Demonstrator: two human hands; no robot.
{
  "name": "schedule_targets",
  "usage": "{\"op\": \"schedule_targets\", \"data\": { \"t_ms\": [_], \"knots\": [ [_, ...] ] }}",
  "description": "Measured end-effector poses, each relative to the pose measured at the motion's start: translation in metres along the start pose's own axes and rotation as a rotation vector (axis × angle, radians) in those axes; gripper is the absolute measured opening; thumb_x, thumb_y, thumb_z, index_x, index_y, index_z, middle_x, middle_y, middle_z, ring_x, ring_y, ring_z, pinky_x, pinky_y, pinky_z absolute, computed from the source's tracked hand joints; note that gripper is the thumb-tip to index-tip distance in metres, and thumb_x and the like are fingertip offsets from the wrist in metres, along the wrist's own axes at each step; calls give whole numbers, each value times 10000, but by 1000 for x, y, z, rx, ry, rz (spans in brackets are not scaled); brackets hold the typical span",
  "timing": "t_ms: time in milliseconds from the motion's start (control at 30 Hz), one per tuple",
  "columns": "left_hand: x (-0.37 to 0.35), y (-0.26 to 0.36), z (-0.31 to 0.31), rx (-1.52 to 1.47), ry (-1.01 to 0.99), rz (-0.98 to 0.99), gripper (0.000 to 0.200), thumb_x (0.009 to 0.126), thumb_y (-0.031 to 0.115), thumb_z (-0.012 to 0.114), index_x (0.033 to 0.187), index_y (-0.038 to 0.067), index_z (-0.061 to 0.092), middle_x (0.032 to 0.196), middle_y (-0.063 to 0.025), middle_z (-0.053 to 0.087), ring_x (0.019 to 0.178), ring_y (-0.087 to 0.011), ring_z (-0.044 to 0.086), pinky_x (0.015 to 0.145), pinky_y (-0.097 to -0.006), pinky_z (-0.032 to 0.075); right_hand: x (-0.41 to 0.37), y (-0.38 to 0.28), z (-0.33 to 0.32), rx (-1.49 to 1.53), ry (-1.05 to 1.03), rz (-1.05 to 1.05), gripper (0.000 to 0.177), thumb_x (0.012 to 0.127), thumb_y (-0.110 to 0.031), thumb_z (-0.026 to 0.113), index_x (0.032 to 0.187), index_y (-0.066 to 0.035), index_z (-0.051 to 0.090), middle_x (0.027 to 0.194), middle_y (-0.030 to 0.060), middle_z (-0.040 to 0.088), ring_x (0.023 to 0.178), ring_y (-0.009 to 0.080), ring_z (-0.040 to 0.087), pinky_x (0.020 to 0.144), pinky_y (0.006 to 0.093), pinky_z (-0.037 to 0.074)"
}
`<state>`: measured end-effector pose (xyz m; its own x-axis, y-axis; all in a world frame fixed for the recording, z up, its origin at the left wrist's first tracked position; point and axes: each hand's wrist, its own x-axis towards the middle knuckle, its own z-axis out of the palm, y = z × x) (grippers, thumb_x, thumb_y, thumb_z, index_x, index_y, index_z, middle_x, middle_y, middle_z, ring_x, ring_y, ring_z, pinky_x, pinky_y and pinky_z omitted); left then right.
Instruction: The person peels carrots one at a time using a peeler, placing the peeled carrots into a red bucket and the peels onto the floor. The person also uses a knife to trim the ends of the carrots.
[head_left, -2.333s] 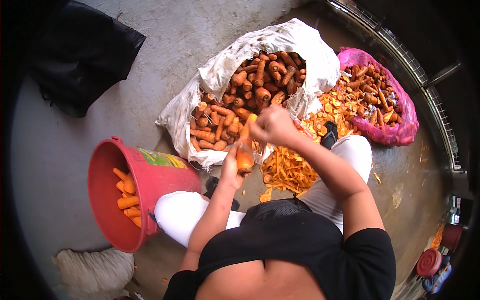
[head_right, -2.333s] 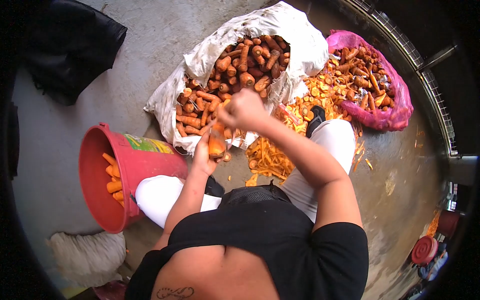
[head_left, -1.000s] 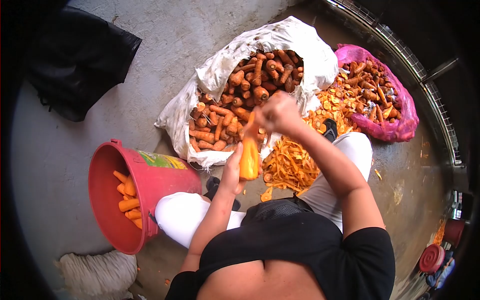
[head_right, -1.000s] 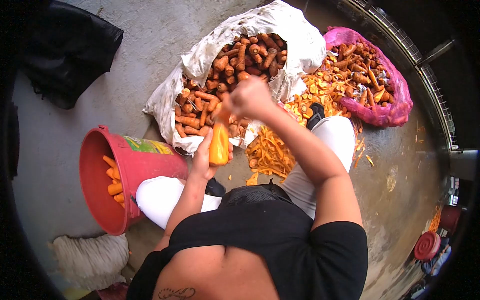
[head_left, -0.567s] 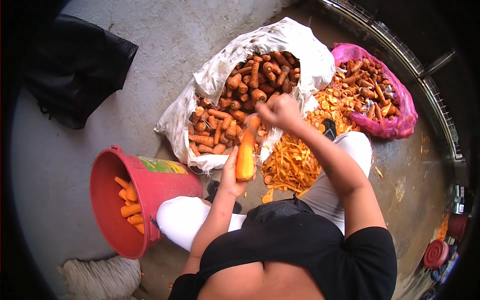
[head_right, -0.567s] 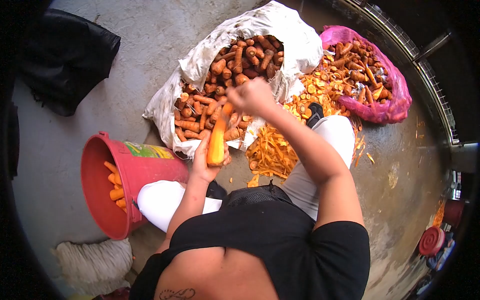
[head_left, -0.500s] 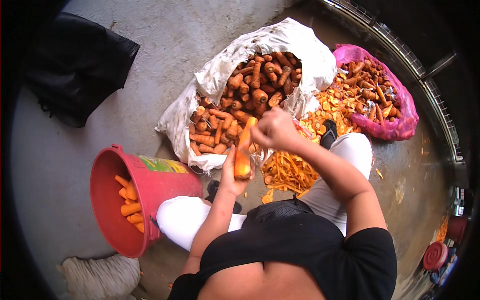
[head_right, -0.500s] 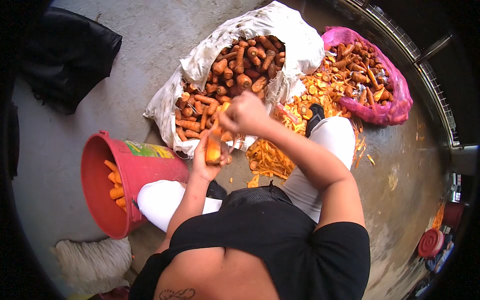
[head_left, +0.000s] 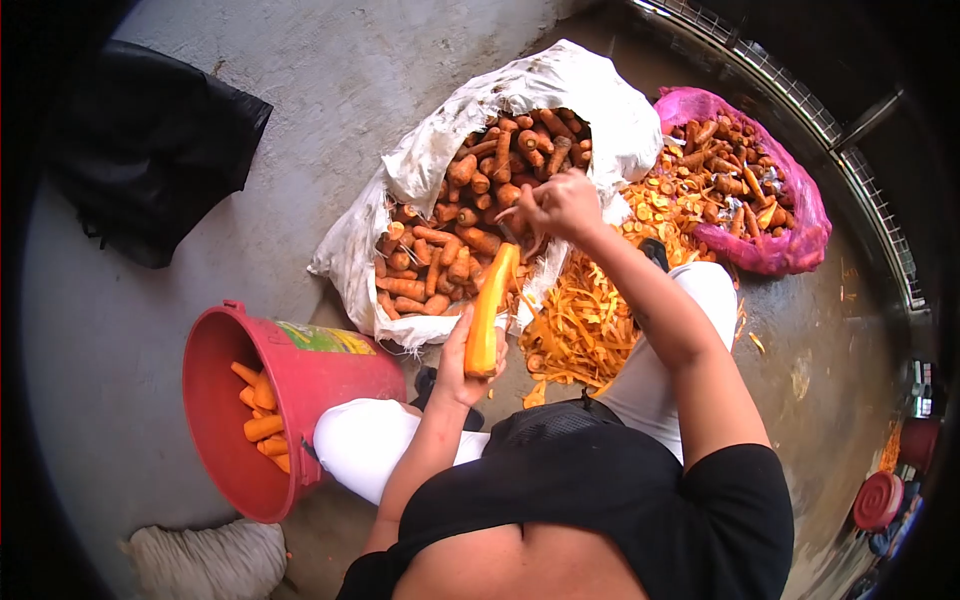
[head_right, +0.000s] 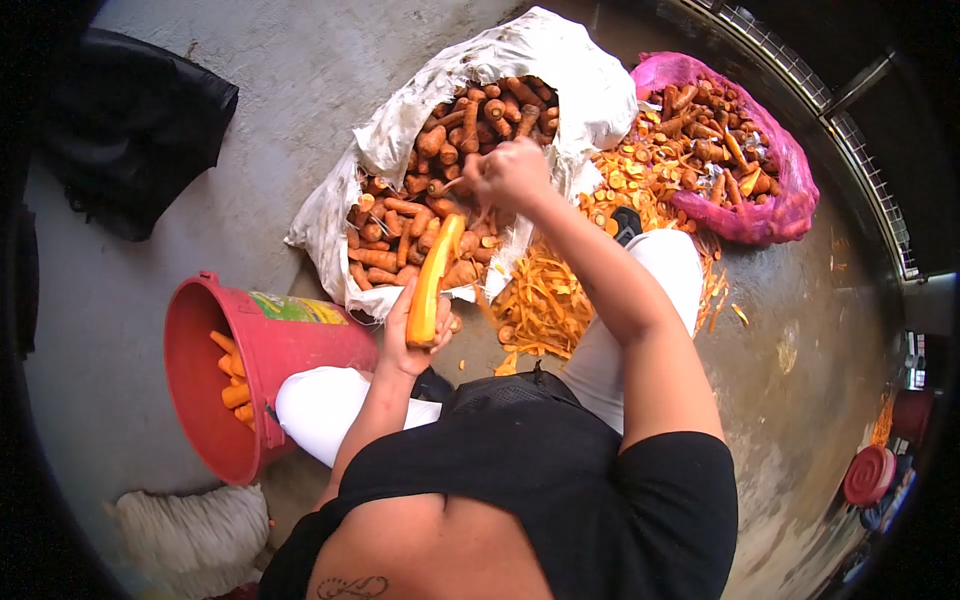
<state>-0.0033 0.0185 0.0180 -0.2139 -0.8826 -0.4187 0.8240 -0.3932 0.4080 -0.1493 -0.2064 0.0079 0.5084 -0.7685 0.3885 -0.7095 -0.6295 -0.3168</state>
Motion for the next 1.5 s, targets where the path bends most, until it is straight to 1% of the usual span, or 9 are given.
{"op": "schedule_targets", "data": {
  "t_ms": [33, 133, 267, 467, 700, 1067, 1200, 1333, 1500],
  "knots": [
    [0, 1, 2, -12, -45, 11, 412, 1006, 433, 301, 1091, 97, 525, 580, -83, 435, 443, -154, 426, 358, -237, 370, 1, 31, 19, -181, 80, -98, 476, 901, -321, 484, 482, -142, 621, 436, 7, 536, 436, 181, 529, 676, 314, 483],
    [1, 9, -4, -58, -195, 12, 458, 1002, 467, 290, 1155, 89, 499, 621, -81, 438, 488, -156, 449, 394, -241, 387, -1, 57, 28, -133, -18, 490, 501, 891, -436, 448, 558, -139, 677, 506, 50, 601, 478, 210, 589, 596, 340, 493],
    [4, 8, 0, -132, -188, 18, 549, 983, 515, 321, 1339, 100, 374, 701, -61, 445, 562, -142, 471, 447, -238, 418, -1, 24, -5, 342, -48, 581, 458, 882, -430, 495, 581, -150, 695, 467, 21, 586, 432, 144, 568, 459, 300, 453],
    [13, 2, -5, -26, 134, 27, 499, 947, 516, 433, 1218, 100, 489, 819, -70, 528, 616, -179, 507, 478, -281, 429, -35, -63, -29, 407, 133, -280, 391, 829, -229, 585, 449, -144, 567, 423, 0, 503, 409, 142, 454, 477, 309, 350],
    [14, 0, -11, -19, -45, 24, 458, 966, 513, 379, 1095, 108, 547, 780, -64, 575, 638, -165, 558, 497, -272, 458, -49, -87, -30, 449, 159, -511, 421, 807, -196, 600, 412, -135, 468, 430, -7, 479, 432, 165, 440, 506, 322, 343],
    [1, 2, 10, -113, -230, -94, 583, 1000, 472, 298, 1408, 56, 298, 659, -60, 416, 541, -139, 440, 415, -237, 393, 2, 52, 4, -342, 102, 210, 521, 943, -335, 427, 475, -153, 563, 429, 3, 512, 428, 139, 481, 639, 339, 438],
    [8, -1, 2, -151, -12, -34, 540, 993, 464, 334, 1377, 86, 353, 715, -55, 451, 637, -154, 496, 557, -271, 464, 2, 2, -27, 73, -65, 332, 527, 930, -354, 432, 478, -134, 592, 424, 40, 513, 419, 173, 496, 642, 361, 445],
    [13, -1, -5, -130, 171, -39, 476, 962, 480, 414, 1217, 88, 506, 914, -95, 583, 768, -200, 575, 687, -314, 490, -28, -60, -41, 264, 233, -266, 417, 834, -271, 572, 438, -138, 583, 392, 41, 465, 407, 183, 465, 556, 344, 404],
    [11, -1, -11, -210, 144, -24, 417, 918, 475, 527, 1110, 109, 576, 977, -43, 627, 848, -198, 602, 782, -327, 494, -53, -90, -38, 364, 56, -486, 363, 766, -215, 607, 425, -119, 529, 462, 32, 537, 468, 210, 506, 544, 331, 389]
  ]
}}
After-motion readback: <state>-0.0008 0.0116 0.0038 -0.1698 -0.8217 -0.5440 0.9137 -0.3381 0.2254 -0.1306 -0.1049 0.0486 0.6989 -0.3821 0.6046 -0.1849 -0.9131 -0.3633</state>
